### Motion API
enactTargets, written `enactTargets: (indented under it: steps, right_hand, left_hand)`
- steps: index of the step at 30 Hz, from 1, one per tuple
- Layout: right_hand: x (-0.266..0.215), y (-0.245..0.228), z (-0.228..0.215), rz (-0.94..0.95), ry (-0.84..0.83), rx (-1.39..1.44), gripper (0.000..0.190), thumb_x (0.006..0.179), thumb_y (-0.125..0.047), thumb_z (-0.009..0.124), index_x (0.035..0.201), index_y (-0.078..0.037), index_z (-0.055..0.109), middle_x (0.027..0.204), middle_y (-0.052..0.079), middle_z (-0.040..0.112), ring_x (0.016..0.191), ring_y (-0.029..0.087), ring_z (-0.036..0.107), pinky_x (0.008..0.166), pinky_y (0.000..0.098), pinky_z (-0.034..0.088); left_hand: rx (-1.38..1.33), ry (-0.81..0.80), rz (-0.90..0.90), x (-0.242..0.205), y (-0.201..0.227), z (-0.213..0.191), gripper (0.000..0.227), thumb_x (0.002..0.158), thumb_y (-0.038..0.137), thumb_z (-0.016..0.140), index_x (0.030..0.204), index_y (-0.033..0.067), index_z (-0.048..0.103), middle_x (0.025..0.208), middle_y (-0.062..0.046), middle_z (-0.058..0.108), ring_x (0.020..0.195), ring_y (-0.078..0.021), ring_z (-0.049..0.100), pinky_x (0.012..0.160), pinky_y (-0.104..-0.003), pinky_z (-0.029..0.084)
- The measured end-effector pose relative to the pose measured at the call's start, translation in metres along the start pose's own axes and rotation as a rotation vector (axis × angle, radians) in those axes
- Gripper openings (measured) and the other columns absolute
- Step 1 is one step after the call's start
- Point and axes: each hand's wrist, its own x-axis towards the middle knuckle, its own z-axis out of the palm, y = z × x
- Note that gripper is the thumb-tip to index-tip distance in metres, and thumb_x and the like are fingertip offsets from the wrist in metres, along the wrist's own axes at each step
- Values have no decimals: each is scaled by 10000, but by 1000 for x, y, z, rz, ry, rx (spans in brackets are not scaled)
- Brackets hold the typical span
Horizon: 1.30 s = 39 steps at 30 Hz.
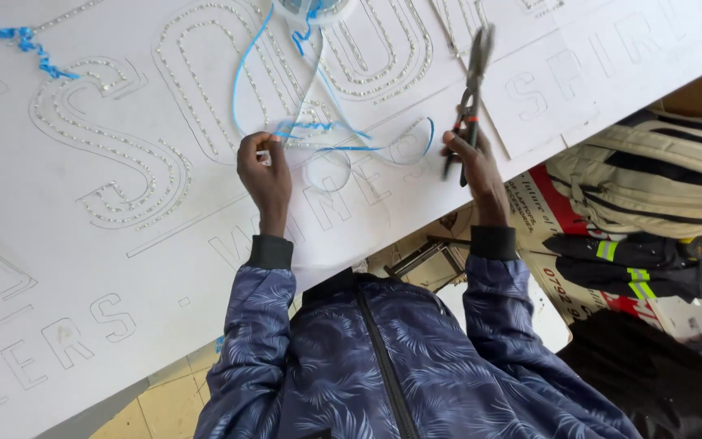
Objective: The person installs LED light strips onto a white board featuring outlined letters. They use wire cutters to trim the LED strip and blue zip ties to secure the lights along the letter outlines. The person repeatedly cuts, positions, and fastens the strips to the board.
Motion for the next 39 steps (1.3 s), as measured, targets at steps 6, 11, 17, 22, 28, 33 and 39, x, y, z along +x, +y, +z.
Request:
enactTargets:
  steps: [6,11,17,22,28,33,39]
  right_hand:
    - [33,-42,-3,-134,74,-853,958,901,-675,838,1680,-236,496,1353,169,556,1253,363,505,1067,577,384]
    - [53,25,6,-226,226,-1135,1028,896,-756,887,1648,-172,498,1371,179,488,1252,451,448,1078,627,364]
    - [16,12,52,-307,116,-1129,1059,935,-465,915,1777,-88,394,1748,270,336,1628,573,230,1306,793,178]
    - [-21,2,108,-494,-26,-777,766,1010,-95,839,1710,-71,529,1664,269,481,1614,544,368,1346,674,263]
    - [-65,-42,134,-470,-463,-883,911,854,31,718,1723,-157,521,1674,141,569,1675,445,364,1364,662,232]
    - [-78,-76,141,-479,-416,-592,730,1051,-77,715,1742,-90,483,1683,220,574,1648,490,413,1357,675,268]
    - [-97,-88,167,-422,-405,-390,715,1117,-156,695,1782,-184,435,1616,181,672,1598,446,518,1338,653,342]
  left_hand:
    - [-78,9,-126,3,-3,-10,59,1043,162,691,1046,118,730,1039,-9,756,1026,-218,698,990,-407,565]
    - [-82,-117,-120,-6,-8,-25,207,1016,169,728,1221,146,746,1067,1,750,1194,-264,700,1121,-476,509]
    - [-90,-222,-123,-7,-20,-27,261,942,120,716,1166,227,796,1041,78,740,1199,-209,693,1166,-469,467]
    - [-211,-237,-185,-8,-5,-36,370,914,44,646,1223,206,769,1060,60,709,1167,-170,678,1099,-404,550]
    - [-313,-298,-37,-13,25,-55,479,891,-136,492,1109,211,740,1000,48,749,1082,-179,759,1068,-435,610]
    - [-400,-457,107,1,62,-77,457,898,-215,478,1008,148,732,937,-15,709,998,-244,751,996,-457,613]
    - [-482,-483,193,19,57,-64,423,862,-212,481,970,156,661,950,-35,680,998,-257,733,1000,-476,599]
